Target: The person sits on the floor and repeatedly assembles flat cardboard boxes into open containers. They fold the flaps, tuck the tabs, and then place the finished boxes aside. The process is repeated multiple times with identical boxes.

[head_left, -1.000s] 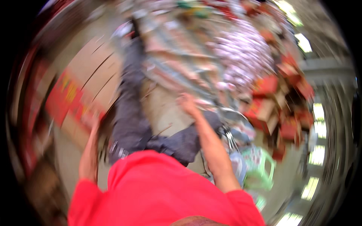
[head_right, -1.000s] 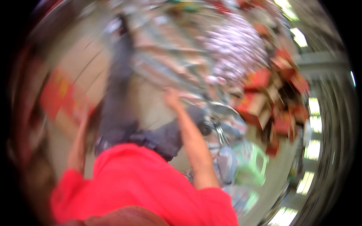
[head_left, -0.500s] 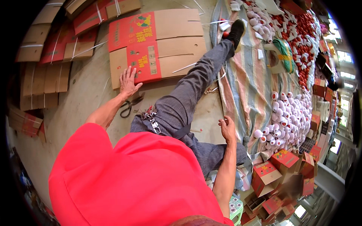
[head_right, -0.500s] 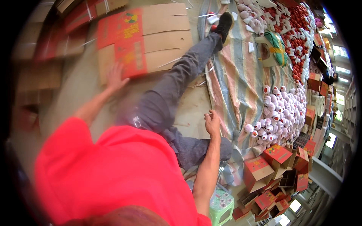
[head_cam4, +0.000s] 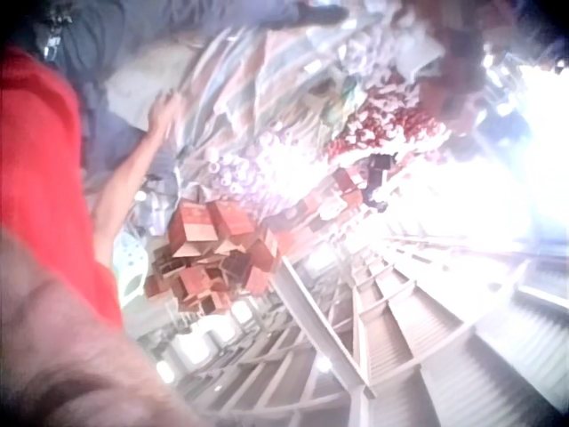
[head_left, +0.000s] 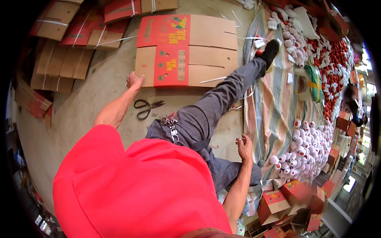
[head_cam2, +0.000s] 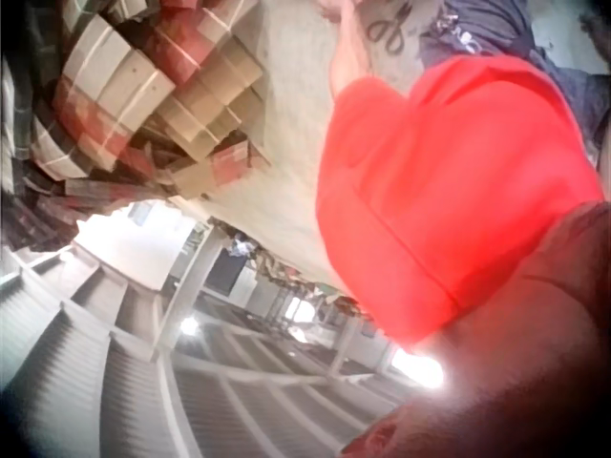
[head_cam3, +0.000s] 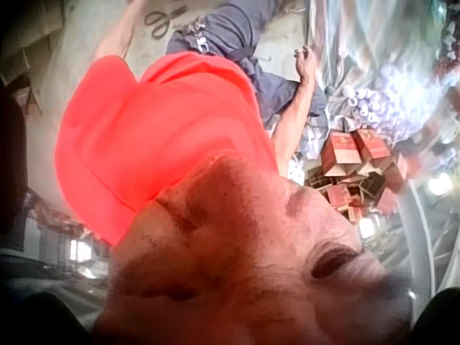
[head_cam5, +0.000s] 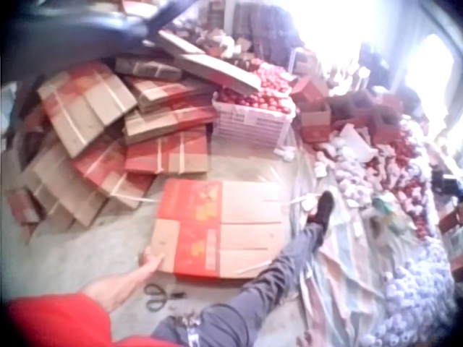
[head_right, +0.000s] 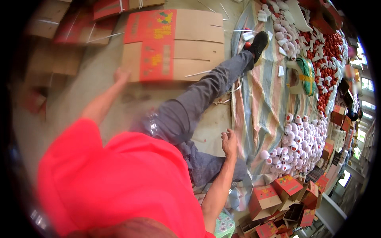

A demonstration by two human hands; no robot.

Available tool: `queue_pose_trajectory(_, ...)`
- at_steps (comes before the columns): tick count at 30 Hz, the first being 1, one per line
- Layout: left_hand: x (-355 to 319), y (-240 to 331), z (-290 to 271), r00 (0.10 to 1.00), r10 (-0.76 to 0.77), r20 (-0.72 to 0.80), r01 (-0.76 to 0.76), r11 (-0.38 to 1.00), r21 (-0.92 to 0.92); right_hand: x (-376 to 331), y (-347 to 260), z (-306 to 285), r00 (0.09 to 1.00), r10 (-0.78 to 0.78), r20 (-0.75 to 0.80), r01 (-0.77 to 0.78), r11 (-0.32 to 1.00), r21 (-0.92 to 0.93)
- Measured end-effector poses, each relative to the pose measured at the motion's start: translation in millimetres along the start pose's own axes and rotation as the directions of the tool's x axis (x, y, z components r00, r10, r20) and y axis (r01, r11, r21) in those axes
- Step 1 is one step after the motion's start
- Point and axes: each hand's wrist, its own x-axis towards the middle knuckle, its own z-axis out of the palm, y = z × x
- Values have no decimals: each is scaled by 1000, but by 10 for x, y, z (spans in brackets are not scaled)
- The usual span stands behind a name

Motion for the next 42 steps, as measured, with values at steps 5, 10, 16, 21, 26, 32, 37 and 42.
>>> queue_pose_trajectory(5, 490, -738, -125, 938, 122, -323, -33, 963, 268, 165, -257, 89, 992, -65, 109, 66, 998, -5)
queue_pose_trajectory(10, 364, -435, -113, 977, 30, -211, -63, 987, -150, 161, -212, 42, 996, -51, 74, 51, 999, 4)
queue_pose_trajectory(16, -191, 119, -717, 961, 198, 193, -51, 814, -579, 218, -82, 21, 996, -48, 80, 45, 998, 34)
queue_pose_trajectory(21, -508, 383, -1243, 793, 546, 268, -268, 709, -652, 447, 68, 70, 988, -110, 112, 113, 993, -21)
queue_pose_trajectory(26, -1277, 1207, -1480, 729, 683, -40, -584, 591, -556, 663, 193, 39, 984, -59, 167, 54, 998, 35)
queue_pose_trajectory(32, -2219, 2035, -2418, 507, 827, -241, -801, 349, -487, 768, 262, 15, 982, -76, 173, 55, 991, 125)
queue_pose_trajectory(37, -2873, 2480, -2813, 413, 857, -307, -753, 132, -645, 775, 294, 10, 986, -117, 118, 90, 974, 208)
queue_pose_trajectory(42, -3100, 2782, -2328, 265, 866, -424, -885, 44, -464, 714, -279, -416, 951, -287, -115, 302, 941, 151)
